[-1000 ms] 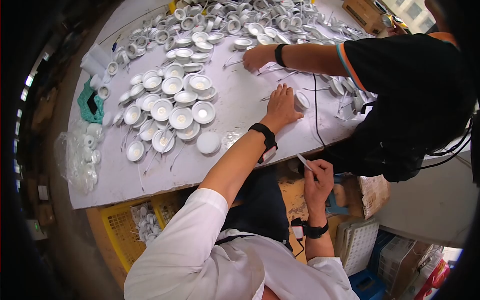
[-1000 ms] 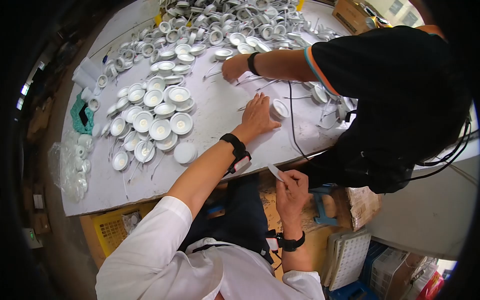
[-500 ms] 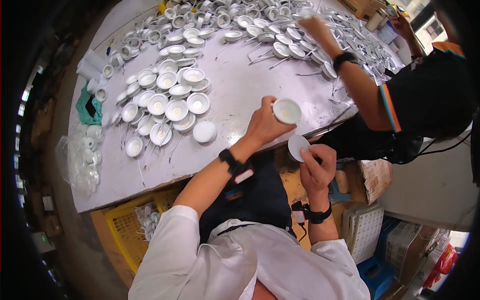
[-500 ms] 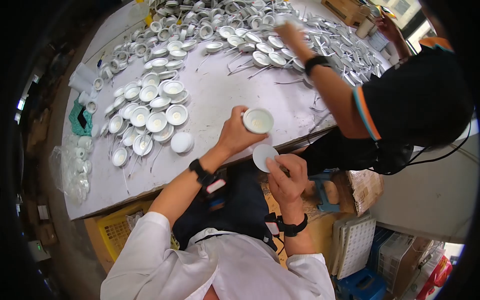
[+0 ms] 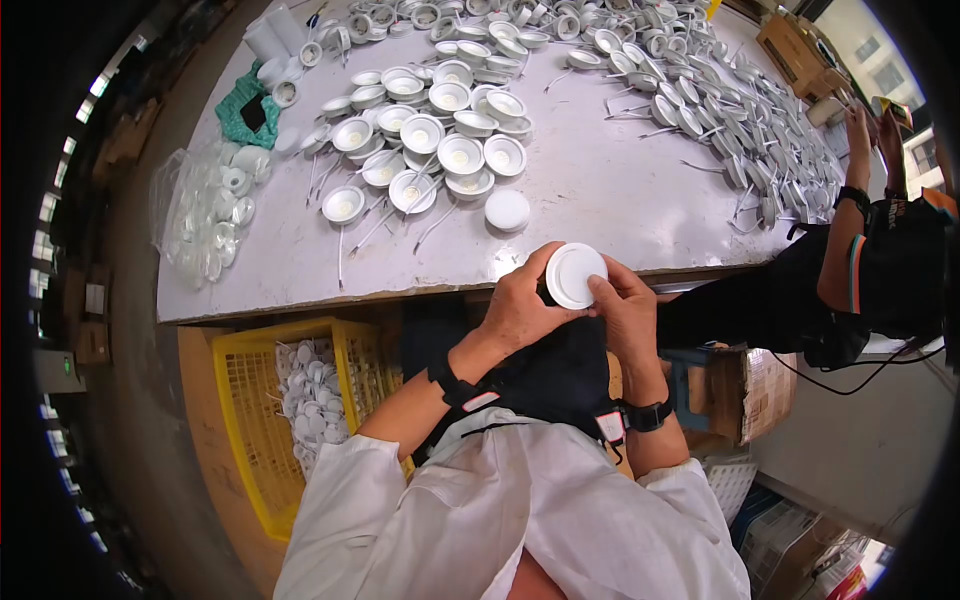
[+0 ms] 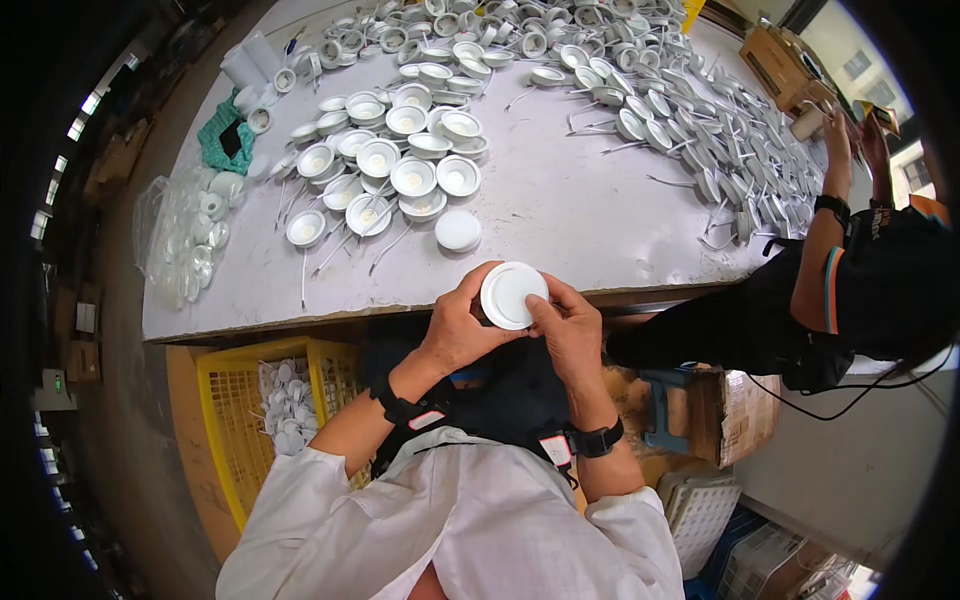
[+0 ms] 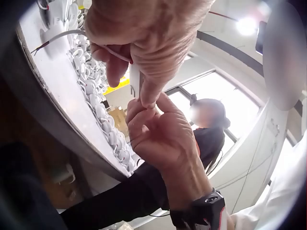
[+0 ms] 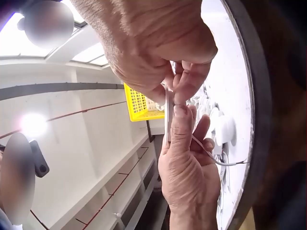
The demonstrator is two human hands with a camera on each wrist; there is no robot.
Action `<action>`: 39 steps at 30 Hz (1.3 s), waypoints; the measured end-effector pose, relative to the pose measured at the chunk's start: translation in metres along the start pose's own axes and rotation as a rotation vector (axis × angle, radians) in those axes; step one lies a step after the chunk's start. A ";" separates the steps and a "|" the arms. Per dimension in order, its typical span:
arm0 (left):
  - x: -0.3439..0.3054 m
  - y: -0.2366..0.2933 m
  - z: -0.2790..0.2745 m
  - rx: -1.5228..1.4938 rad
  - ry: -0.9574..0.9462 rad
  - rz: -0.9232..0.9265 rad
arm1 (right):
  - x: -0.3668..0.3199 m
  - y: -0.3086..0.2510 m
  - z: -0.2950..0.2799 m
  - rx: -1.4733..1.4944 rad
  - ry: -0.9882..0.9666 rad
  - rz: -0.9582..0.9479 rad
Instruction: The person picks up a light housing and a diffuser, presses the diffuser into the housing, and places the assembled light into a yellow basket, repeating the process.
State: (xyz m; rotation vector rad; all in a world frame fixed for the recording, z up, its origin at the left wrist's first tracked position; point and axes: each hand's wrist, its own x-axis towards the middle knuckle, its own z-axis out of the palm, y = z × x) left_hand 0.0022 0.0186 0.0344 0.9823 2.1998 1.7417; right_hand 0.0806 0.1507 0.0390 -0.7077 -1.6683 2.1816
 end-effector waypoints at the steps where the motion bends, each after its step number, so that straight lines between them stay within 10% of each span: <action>1: -0.001 -0.001 -0.003 -0.030 -0.025 -0.021 | 0.000 0.001 0.003 -0.016 -0.014 -0.002; 24: -0.010 -0.018 -0.015 -0.316 -0.065 -0.252 | 0.009 0.033 0.015 0.224 -0.139 0.197; 39: -0.048 -0.055 -0.070 -0.361 0.271 -0.410 | 0.028 0.044 0.058 0.098 -0.319 0.286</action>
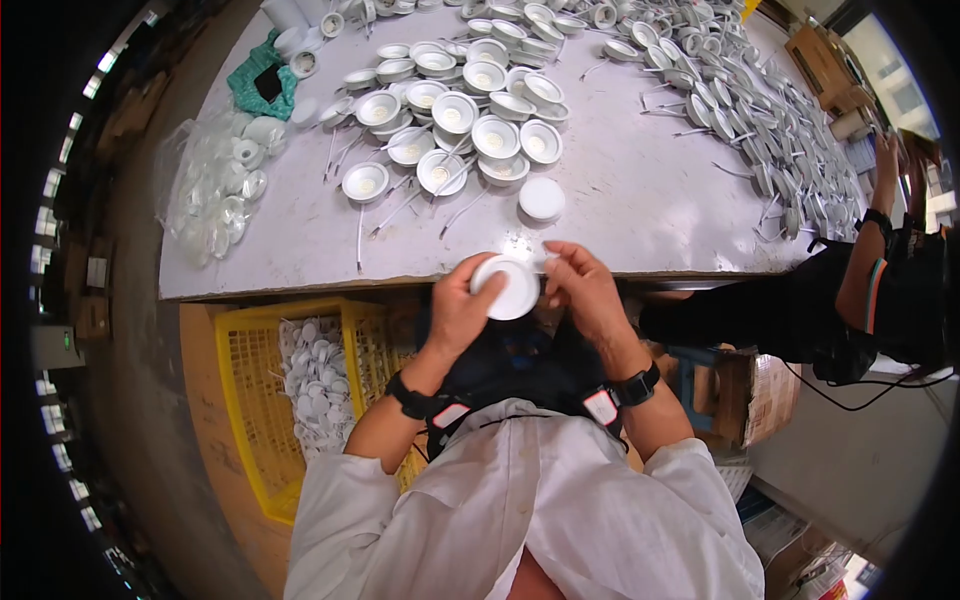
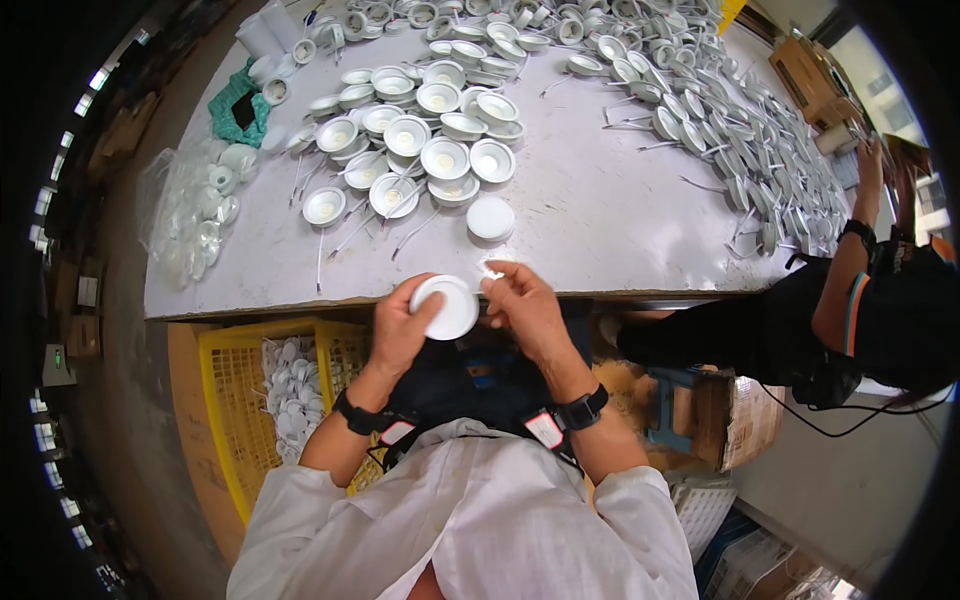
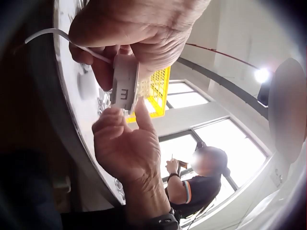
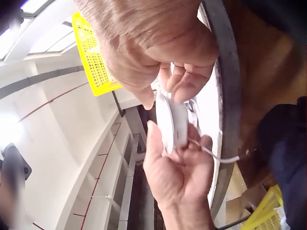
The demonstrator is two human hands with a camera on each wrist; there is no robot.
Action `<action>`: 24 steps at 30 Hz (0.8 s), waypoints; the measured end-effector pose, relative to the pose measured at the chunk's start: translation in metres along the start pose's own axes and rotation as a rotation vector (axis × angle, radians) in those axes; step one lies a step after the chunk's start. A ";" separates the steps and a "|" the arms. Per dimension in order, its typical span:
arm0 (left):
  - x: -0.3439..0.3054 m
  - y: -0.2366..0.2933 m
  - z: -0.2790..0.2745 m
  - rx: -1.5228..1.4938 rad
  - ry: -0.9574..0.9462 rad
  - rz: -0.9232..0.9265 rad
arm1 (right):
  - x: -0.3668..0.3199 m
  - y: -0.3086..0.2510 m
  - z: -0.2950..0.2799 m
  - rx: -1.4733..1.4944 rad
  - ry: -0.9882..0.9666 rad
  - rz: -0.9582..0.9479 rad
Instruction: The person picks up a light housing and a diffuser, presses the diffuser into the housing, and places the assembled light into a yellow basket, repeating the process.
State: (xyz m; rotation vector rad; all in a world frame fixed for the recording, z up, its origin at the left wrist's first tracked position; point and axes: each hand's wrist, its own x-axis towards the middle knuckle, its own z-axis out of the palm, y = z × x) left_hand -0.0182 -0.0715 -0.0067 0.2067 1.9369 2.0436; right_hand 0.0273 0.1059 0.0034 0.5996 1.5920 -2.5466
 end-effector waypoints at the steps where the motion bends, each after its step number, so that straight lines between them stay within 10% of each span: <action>1: -0.003 -0.003 -0.018 0.047 0.092 -0.011 | 0.011 -0.004 0.000 -0.154 0.112 -0.076; 10: -0.082 -0.091 -0.251 -0.024 0.656 -0.411 | 0.083 -0.012 -0.010 -0.761 0.398 -0.266; 19: -0.230 -0.186 -0.423 -0.119 1.235 -0.686 | 0.077 -0.008 -0.021 -0.267 0.409 -0.250; 24: -0.244 -0.221 -0.434 0.625 1.006 -0.809 | 0.072 -0.007 -0.035 0.065 0.373 -0.263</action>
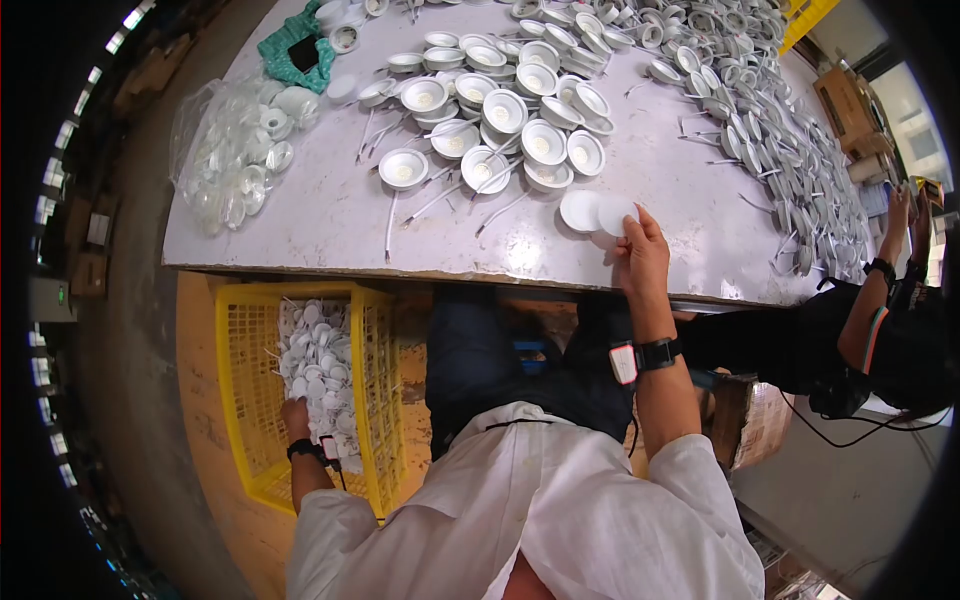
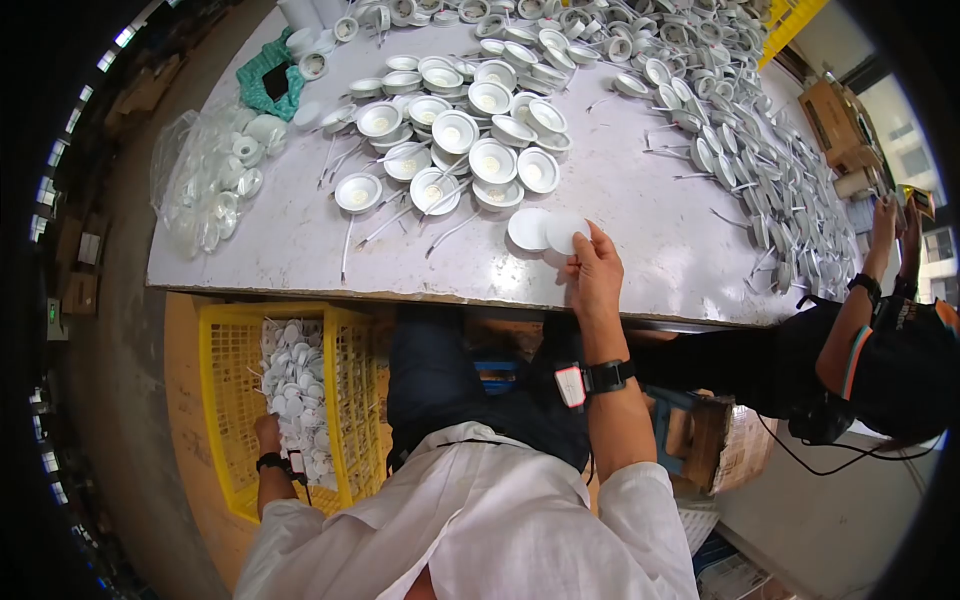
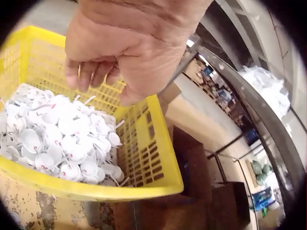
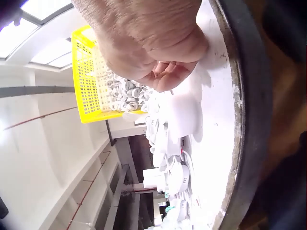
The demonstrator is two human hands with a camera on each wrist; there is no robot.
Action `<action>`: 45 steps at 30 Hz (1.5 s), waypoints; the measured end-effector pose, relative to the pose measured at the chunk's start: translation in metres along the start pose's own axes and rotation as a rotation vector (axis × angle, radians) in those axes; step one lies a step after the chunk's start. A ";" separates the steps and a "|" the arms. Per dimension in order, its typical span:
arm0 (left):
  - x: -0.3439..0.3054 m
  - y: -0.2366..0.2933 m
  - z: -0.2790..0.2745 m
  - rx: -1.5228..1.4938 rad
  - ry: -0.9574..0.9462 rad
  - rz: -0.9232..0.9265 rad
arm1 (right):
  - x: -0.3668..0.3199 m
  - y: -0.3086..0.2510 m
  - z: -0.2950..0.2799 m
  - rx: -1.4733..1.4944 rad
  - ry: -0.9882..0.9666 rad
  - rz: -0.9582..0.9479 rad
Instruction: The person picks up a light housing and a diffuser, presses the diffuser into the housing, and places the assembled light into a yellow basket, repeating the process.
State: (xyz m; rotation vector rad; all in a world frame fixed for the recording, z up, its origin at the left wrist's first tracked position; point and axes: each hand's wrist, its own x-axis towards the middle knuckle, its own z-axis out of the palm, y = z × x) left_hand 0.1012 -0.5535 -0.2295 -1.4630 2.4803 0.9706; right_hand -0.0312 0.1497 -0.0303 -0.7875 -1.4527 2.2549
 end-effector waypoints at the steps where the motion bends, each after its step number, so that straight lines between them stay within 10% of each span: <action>1: -0.023 0.025 0.010 -0.119 -0.103 -0.004 | -0.005 -0.002 0.000 -0.001 -0.001 0.001; 13: -0.370 0.346 0.095 -0.452 -1.394 0.707 | -0.079 -0.040 -0.006 0.347 -0.081 0.178; 26: -0.470 0.402 0.165 -0.142 -1.484 0.841 | -0.090 -0.025 -0.062 -0.045 -0.034 0.023; 31: -0.477 0.420 0.184 -0.331 -1.726 0.455 | -0.079 -0.036 -0.081 0.120 -0.085 0.144; 36: -0.493 0.451 0.211 -0.263 -1.629 0.548 | -0.067 -0.047 -0.105 0.227 0.049 0.114; 39: -0.516 0.473 0.242 -0.057 -1.145 1.286 | -0.064 -0.058 -0.117 0.242 0.121 0.087; 45: -0.570 0.519 0.324 -0.057 -0.543 1.920 | -0.058 -0.075 -0.144 0.162 0.281 -0.058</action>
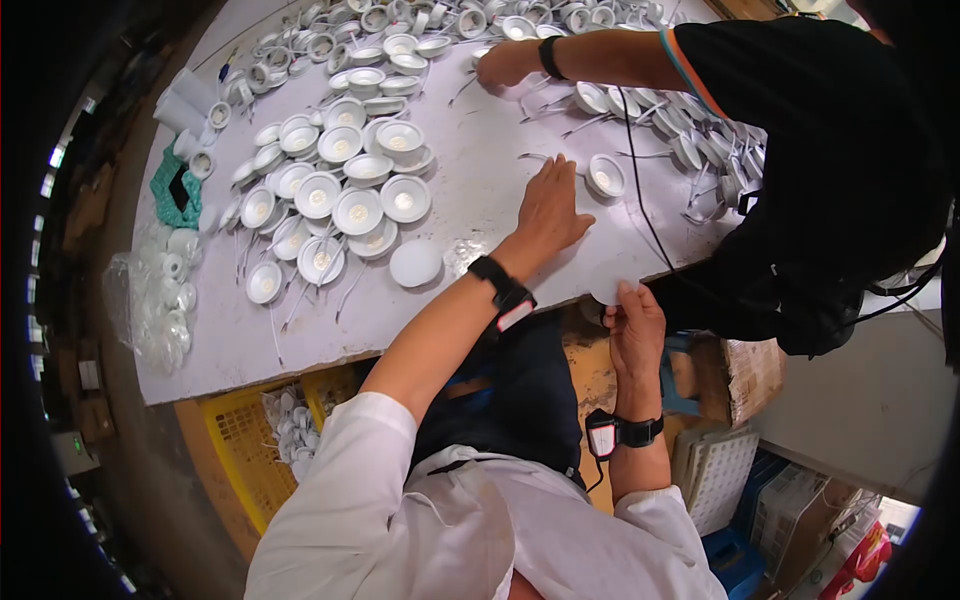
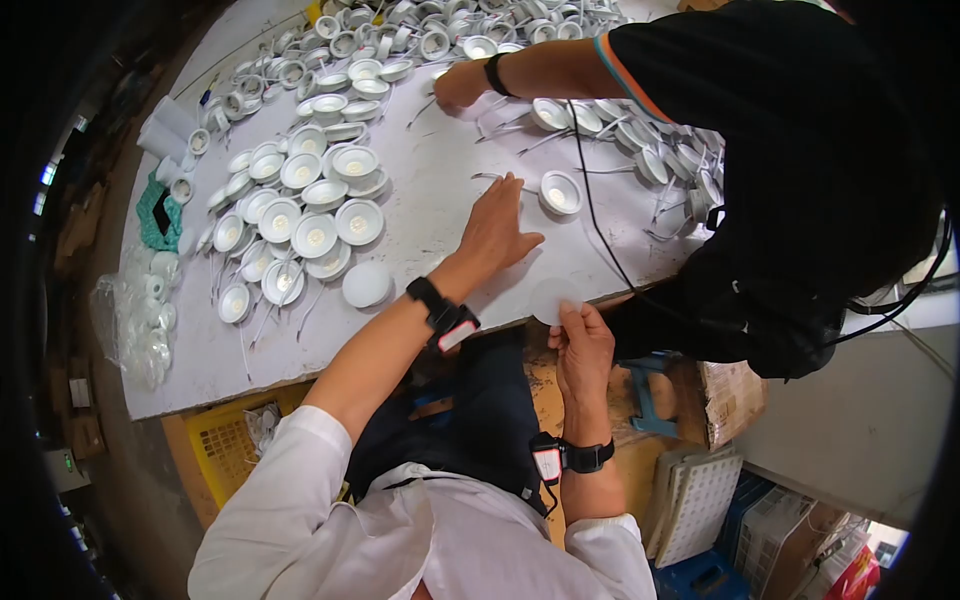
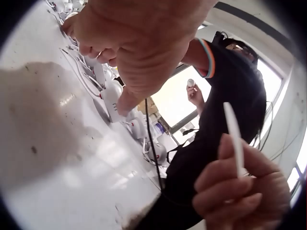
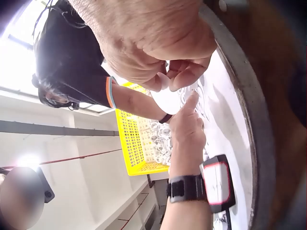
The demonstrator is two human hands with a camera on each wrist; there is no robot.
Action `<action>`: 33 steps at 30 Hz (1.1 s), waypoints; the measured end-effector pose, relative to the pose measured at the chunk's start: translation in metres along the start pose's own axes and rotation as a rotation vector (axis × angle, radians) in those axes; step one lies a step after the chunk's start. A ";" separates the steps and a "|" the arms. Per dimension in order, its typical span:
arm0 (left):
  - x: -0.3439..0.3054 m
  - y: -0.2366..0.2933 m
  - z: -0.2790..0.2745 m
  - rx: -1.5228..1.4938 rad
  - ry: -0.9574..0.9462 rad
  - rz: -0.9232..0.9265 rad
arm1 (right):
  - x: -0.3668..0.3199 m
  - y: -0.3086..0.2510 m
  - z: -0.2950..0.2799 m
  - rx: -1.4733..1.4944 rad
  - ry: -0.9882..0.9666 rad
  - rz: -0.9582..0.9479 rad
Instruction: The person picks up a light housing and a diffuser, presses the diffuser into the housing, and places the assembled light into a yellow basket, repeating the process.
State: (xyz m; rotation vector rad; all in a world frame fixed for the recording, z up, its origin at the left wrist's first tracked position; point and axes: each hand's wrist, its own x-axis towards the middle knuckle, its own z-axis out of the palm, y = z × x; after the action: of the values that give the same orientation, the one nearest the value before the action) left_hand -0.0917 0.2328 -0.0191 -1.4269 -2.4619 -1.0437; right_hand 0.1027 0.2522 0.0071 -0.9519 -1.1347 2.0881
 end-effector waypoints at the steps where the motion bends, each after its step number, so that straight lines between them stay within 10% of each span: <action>1: 0.012 0.002 0.006 -0.008 0.003 0.005 | 0.002 -0.003 -0.003 -0.004 0.005 -0.008; 13: 0.032 0.019 -0.013 -0.045 -0.377 -0.204 | -0.006 -0.015 0.005 0.215 -0.088 0.059; 15: 0.006 0.030 -0.043 -0.078 -0.396 -0.273 | -0.017 -0.016 0.018 -0.158 0.106 -0.196; 17: -0.028 0.030 -0.073 -0.338 -0.295 -0.391 | -0.030 -0.018 0.020 -0.518 0.087 -0.454; 19: -0.068 0.029 -0.096 -0.432 -0.209 -0.414 | -0.039 -0.013 0.026 -0.804 -0.076 -1.103; 23: -0.143 0.023 -0.131 -0.737 0.108 -0.450 | -0.056 -0.001 0.048 -0.812 -0.230 -1.235; 33: -0.227 -0.004 -0.179 -0.303 0.399 -0.315 | -0.090 0.036 0.104 -0.745 -0.588 -1.164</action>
State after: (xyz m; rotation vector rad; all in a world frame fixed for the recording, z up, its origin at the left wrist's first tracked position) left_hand -0.0114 -0.0418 0.0210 -0.7862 -2.3403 -1.6399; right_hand 0.0667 0.1199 0.0441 0.1928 -2.1357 0.9432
